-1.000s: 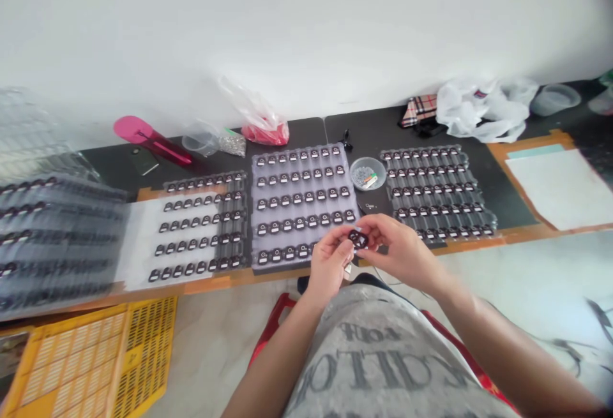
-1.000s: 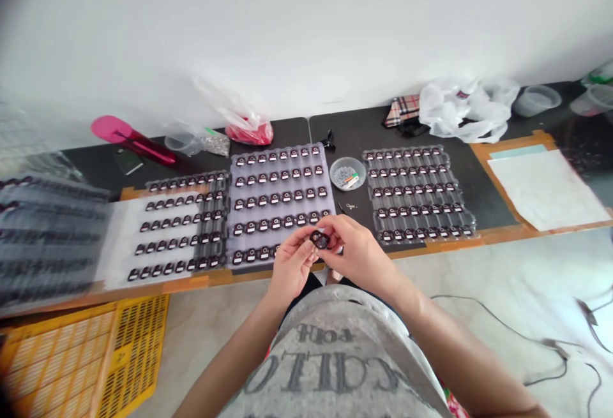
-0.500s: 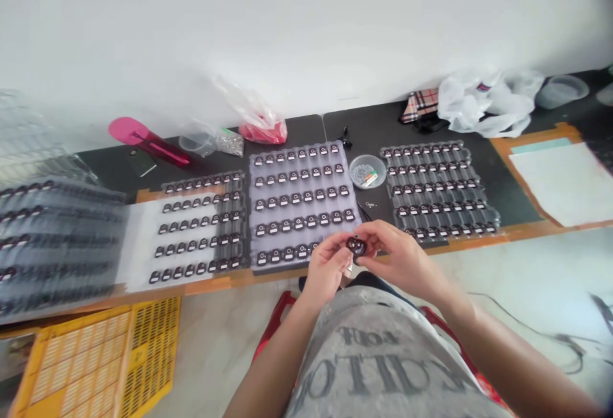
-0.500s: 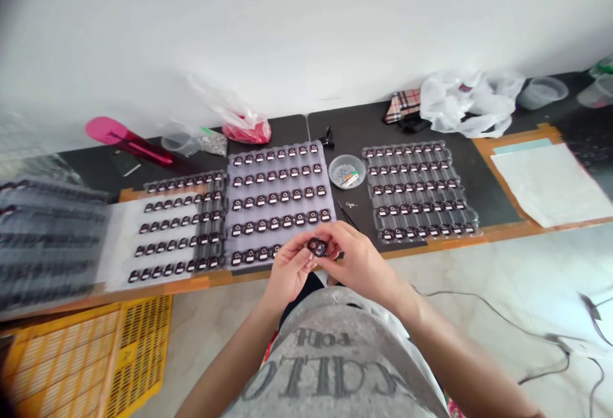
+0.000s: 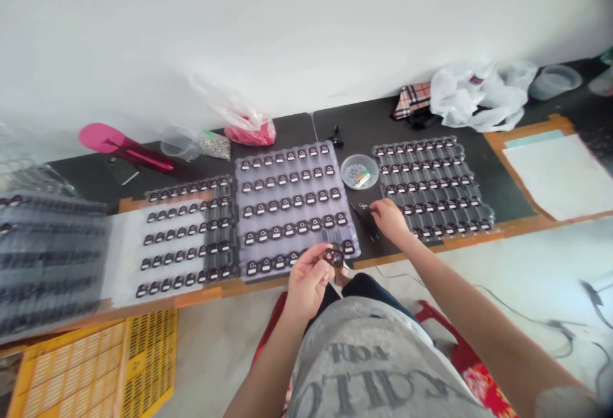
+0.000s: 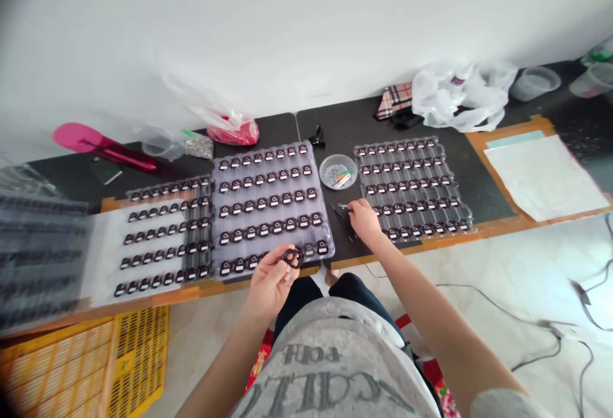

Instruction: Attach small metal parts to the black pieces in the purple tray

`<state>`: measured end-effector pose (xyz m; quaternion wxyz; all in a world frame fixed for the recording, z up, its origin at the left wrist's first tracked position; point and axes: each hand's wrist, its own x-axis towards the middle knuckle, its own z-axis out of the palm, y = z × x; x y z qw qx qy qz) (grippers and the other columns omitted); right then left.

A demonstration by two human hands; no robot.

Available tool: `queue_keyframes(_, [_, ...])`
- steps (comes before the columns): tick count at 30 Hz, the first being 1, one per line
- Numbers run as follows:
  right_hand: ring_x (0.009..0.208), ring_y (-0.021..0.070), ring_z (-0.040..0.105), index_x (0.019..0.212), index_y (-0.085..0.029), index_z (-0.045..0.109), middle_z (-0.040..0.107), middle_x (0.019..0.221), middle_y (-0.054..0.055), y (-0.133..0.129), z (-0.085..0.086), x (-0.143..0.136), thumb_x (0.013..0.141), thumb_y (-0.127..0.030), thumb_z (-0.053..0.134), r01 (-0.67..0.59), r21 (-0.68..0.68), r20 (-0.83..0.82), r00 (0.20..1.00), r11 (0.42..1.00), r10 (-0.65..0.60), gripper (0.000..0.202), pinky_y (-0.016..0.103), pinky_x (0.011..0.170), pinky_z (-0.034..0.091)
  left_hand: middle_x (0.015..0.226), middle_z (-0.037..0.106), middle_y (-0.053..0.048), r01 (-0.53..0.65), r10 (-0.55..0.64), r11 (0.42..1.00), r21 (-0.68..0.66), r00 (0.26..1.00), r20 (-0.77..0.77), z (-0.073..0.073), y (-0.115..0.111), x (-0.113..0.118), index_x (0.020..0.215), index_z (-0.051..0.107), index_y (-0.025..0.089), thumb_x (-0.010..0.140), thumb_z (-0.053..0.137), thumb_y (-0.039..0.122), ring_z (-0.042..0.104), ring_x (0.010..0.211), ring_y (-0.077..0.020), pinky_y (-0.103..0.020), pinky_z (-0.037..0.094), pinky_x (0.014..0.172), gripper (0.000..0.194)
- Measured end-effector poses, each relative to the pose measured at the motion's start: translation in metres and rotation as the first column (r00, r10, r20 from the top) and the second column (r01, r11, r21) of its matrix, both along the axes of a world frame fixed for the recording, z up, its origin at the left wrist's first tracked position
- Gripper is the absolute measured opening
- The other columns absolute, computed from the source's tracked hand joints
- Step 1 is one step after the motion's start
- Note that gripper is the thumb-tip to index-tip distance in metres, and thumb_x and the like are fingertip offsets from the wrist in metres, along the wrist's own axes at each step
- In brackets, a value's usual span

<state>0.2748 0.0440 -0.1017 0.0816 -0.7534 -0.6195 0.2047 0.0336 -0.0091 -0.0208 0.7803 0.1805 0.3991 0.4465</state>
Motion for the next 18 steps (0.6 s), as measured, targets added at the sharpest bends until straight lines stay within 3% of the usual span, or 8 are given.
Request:
queue_keyframes(7, [0.095, 0.0215, 0.049, 0.095, -0.013, 0.061, 0.057, 0.1, 0.013, 0.03, -0.029, 0.001, 0.08, -0.007, 0.043, -0.136, -0.054, 0.049, 0.989, 0.989, 0.139, 0.025, 0.029, 0.083, 0.037, 0.073, 0.058, -0.002, -0.026, 0.026, 0.999, -0.025, 1.0, -0.018, 0.006, -0.007, -0.002, 0.092, 0.066, 0.018, 0.065, 0.072, 0.023, 0.041, 0.053, -0.005, -0.021, 0.03, 0.051, 0.028])
queue_keyframes(18, [0.09, 0.0212, 0.051, 0.096, -0.012, 0.061, 0.059, 0.096, 0.014, 0.041, -0.035, 0.01, 0.08, -0.009, 0.044, -0.192, -0.109, 0.008, 0.981, 0.975, 0.194, 0.024, 0.029, 0.079, 0.036, 0.072, 0.059, -0.003, -0.059, 0.056, 0.997, -0.053, 0.997, -0.049, 0.006, -0.012, 0.0, 0.091, 0.066, 0.018, 0.064, 0.073, 0.025, 0.04, 0.053, -0.0056, -0.022, 0.031, 0.051, 0.029])
